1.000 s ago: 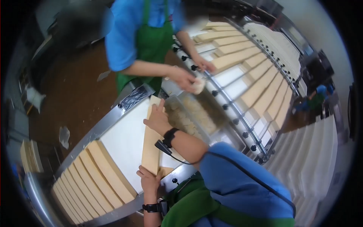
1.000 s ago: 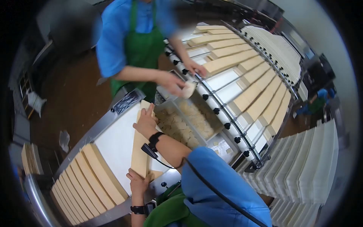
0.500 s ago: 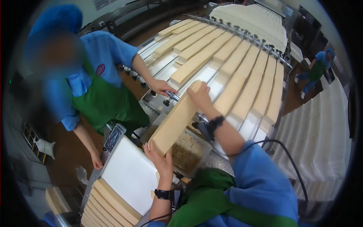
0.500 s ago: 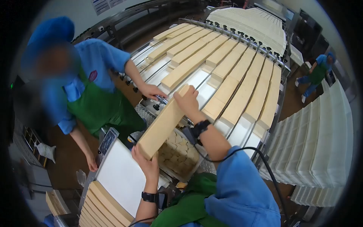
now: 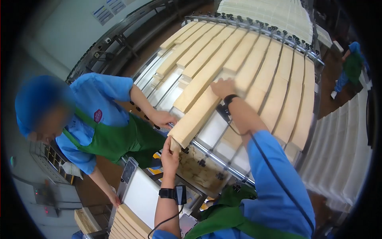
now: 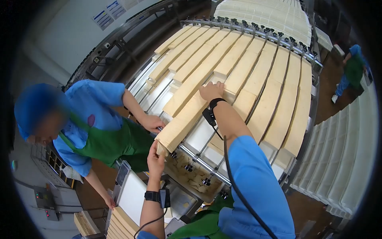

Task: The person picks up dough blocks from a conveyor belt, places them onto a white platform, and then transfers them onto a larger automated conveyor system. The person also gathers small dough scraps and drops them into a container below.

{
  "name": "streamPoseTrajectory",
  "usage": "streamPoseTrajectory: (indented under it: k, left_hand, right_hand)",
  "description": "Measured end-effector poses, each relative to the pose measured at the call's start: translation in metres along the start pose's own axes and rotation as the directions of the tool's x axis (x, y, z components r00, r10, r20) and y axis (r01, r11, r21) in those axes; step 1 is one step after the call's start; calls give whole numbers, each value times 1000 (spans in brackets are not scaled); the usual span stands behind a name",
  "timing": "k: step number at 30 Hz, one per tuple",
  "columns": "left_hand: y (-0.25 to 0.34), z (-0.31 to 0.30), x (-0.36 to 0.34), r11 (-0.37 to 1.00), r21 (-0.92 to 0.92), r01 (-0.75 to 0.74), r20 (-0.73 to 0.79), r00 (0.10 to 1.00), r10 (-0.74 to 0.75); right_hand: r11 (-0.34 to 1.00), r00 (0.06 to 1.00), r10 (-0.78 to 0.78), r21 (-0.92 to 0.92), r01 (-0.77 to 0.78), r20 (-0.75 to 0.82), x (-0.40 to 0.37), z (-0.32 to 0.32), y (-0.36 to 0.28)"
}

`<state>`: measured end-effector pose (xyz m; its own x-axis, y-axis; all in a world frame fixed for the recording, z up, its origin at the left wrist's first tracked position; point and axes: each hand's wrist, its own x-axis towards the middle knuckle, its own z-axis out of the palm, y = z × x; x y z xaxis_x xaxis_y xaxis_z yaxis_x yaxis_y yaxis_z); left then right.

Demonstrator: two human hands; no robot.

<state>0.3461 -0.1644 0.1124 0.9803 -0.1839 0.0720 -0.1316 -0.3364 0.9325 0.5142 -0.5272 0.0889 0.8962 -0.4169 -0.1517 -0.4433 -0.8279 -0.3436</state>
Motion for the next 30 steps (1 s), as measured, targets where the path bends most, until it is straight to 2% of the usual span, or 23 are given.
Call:
streamPoseTrajectory:
  k: [2,3,6,9,12,13,14,16,17,20,21,22,24,26,28,29,30]
  left_hand:
    - [13,14,4,993,41,106,-43,994,-105]
    - [0,17,7,999,28,29,-59,998,-27]
    - [2,26,19,1000,-9,2,-65,998,-2]
    - [-15,40,40,998,-62,-23,0,1000,23]
    - [-18,58,61,999,20,40,90,995,-42]
    - [-11,60,61,997,44,70,87,993,-74]
    - [-4,63,61,993,67,100,84,991,-106]
    - [-10,64,58,997,-14,78,29,997,-78]
    - [1,61,50,993,-54,109,6,994,-109]
    - [-16,40,17,984,-157,-82,-90,994,68]
    - [-19,33,-1,991,-65,-117,-163,981,105]
    - [-18,27,-22,987,-128,-96,-207,976,68]
    - [3,6,-65,1000,15,17,-218,976,-13]
    - [-43,-5,-98,992,128,2,-212,977,25]
    - [-56,-14,-125,962,267,-53,-284,950,131]
    - [-63,-17,-138,982,188,13,-287,957,42]
    - [-75,-23,-150,959,281,30,-314,947,63]
  right_hand:
    - [999,999,12,41,-14,47,5,-4,-2]
    - [998,997,22,60,-27,74,6,-5,-1]
    - [994,991,36,101,-49,126,-3,-28,-2]
    - [986,988,124,119,-113,-91,13,-2,3]
    - [996,987,25,92,-11,-161,3,5,-3]
    - [996,977,-59,47,70,-206,-4,13,-4]
    - [991,978,-102,62,115,-181,-20,9,-8]
    - [973,971,-203,87,215,-129,-53,1,-15]
    - [965,961,-247,64,256,-125,-65,4,-16]
    - [926,925,-370,41,374,-89,-106,12,-15]
    - [913,914,-399,64,403,-69,-121,14,-16]
    - [896,898,-439,50,440,-35,-136,15,-16]
    - [847,847,-530,46,529,27,-162,17,-16]
    - [795,792,-606,39,605,74,-184,30,-22]
    - [732,728,-677,3,681,108,-201,47,-42]
    - [694,689,-714,-10,720,126,-210,52,-51]
    - [661,658,-741,-27,750,135,-218,57,-64]
